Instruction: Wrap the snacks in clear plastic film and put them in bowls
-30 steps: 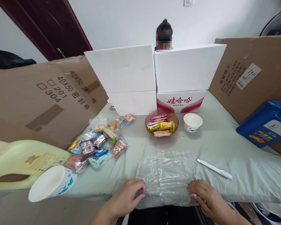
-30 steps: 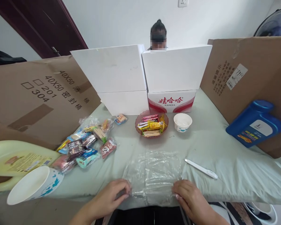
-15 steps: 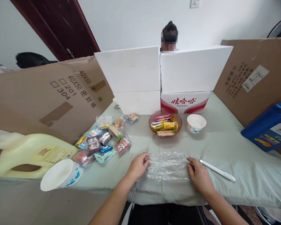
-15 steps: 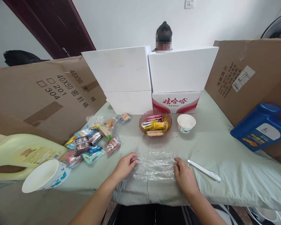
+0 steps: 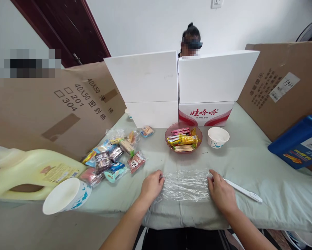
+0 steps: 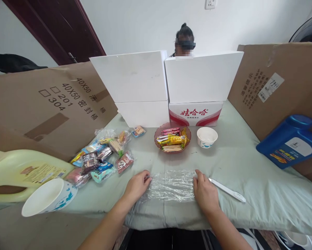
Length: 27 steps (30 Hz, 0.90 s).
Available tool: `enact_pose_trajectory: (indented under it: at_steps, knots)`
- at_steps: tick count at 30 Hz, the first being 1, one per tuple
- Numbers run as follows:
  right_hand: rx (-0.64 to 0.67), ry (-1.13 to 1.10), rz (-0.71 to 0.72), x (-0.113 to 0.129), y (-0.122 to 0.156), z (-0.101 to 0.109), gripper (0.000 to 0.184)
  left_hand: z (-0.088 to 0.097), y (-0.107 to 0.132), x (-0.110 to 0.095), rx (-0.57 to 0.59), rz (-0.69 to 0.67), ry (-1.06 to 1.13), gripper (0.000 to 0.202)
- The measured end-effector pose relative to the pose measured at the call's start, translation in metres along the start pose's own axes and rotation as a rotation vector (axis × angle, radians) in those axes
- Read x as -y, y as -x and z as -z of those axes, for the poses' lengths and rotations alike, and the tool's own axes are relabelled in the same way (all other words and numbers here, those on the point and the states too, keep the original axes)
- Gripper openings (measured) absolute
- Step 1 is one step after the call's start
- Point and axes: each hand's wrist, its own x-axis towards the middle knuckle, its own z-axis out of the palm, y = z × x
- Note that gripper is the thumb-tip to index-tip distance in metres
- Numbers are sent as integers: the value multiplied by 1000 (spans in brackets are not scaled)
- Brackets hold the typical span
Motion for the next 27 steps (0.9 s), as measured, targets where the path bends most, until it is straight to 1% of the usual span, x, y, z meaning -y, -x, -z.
enact_pose_trajectory:
  at_steps: [2, 4, 6, 8, 9, 11, 13, 16, 18, 21, 22, 24, 25, 26, 27]
  knots:
    - [17, 6, -15, -2, -1, 0, 32, 1, 0, -1, 5, 6, 9, 25]
    - [56, 0, -18, -3, -3, -1, 33, 3, -3, -4, -19, -22, 13, 34]
    - [86, -5, -24, -4, -6, -2, 35, 4, -8, -8, -71, -84, 42, 29]
    - [99, 2, -33, -3, -8, -5, 36, 2, -15, -14, -78, -149, 173, 14]
    - [102, 8, -34, -3, -9, -7, 37, 0, -19, -16, -53, -175, 262, 10]
    - [105, 19, -23, -3, -10, -10, 37, -5, -26, -20, 26, -212, 422, 15]
    - [111, 38, 1, -2, -10, -12, 38, -10, -32, -21, 96, -226, 499, 17]
    - [123, 84, 21, -2, -9, -13, 38, -11, -38, -15, 169, -212, 595, 16]
    - [122, 101, 22, -1, -10, -13, 37, -6, -41, -7, 169, -185, 644, 18]
    - [125, 95, 12, -1, -10, -12, 34, 6, -43, 5, 83, -130, 610, 20]
    - [130, 91, 8, -1, -10, -12, 33, 9, -41, 6, 26, -113, 577, 19]
    - [145, 86, 2, 0, -11, -11, 33, 12, -31, 1, -143, -118, 443, 18]
    - [155, 86, 2, 1, -11, -9, 34, 10, -24, -6, -221, -166, 350, 19]
    - [166, 88, 1, 3, -11, -8, 34, 7, -17, -15, -272, -253, 247, 20]
    - [177, 92, -1, 4, -12, -6, 36, 1, -9, -25, -276, -372, 158, 22]
